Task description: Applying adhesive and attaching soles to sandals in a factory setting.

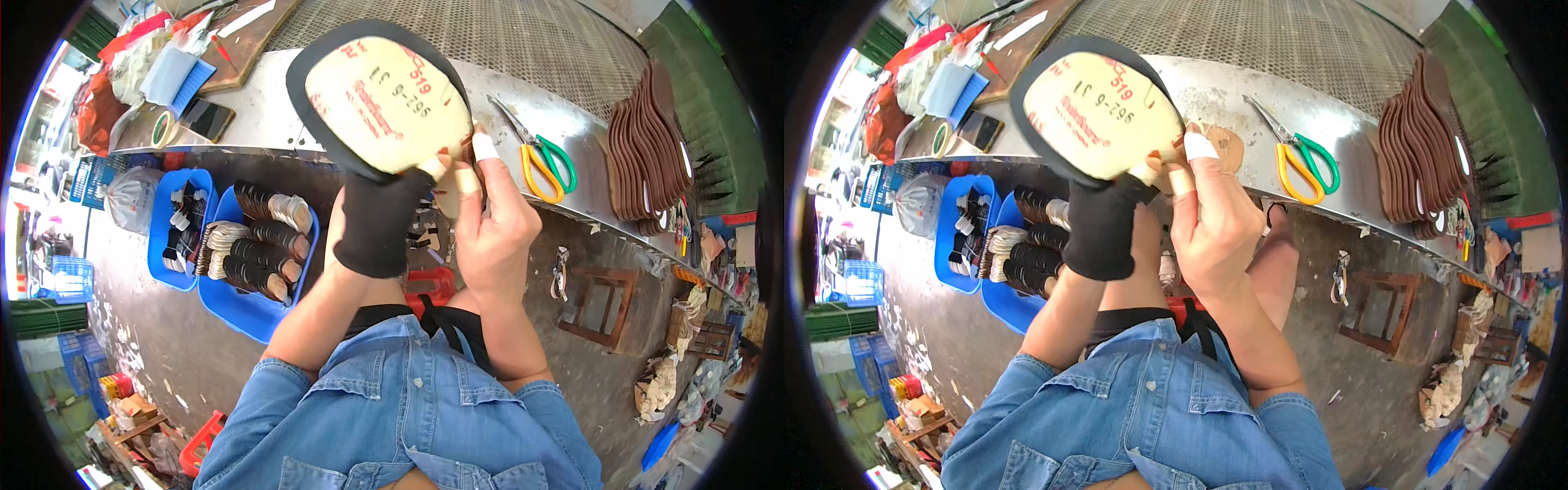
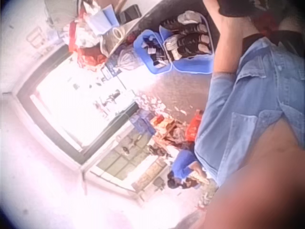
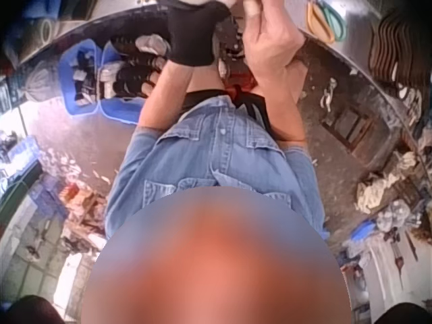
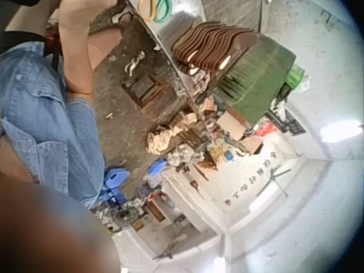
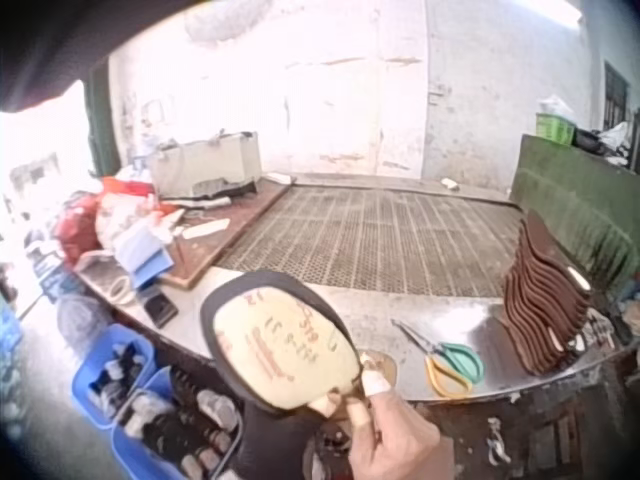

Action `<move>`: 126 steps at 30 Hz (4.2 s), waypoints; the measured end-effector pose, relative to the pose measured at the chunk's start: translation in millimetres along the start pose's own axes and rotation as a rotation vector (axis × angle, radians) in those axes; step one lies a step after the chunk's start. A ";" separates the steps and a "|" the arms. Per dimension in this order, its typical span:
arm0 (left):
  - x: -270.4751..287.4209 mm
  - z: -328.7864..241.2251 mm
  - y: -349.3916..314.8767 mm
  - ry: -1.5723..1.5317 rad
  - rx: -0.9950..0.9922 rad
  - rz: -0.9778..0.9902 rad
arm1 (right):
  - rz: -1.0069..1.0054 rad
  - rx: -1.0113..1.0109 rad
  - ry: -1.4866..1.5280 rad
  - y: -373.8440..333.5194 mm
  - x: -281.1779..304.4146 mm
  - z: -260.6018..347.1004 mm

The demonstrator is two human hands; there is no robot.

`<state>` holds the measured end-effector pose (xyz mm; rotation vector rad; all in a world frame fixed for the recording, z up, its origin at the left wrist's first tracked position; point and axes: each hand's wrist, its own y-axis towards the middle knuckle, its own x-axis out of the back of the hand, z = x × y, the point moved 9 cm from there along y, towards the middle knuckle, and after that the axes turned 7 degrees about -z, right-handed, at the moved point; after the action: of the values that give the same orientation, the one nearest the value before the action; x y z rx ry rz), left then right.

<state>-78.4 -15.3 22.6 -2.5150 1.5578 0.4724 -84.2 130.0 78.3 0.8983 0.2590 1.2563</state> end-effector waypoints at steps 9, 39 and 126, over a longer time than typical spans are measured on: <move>2.3 22.4 -0.7 -0.436 0.404 0.125 | 0.596 -0.587 0.779 -17.1 -36.5 -63.7; 10.5 31.5 1.0 0.027 0.297 0.207 | 0.424 -0.215 0.480 4.6 -30.2 -36.3; 41.5 -3.8 26.8 0.759 -0.137 0.437 | 0.166 -0.425 0.980 -6.8 -16.8 -62.7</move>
<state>-84.4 -63.5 13.2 -2.5933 2.4197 -0.4228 -124.0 142.3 28.1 -0.1193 0.6615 1.7537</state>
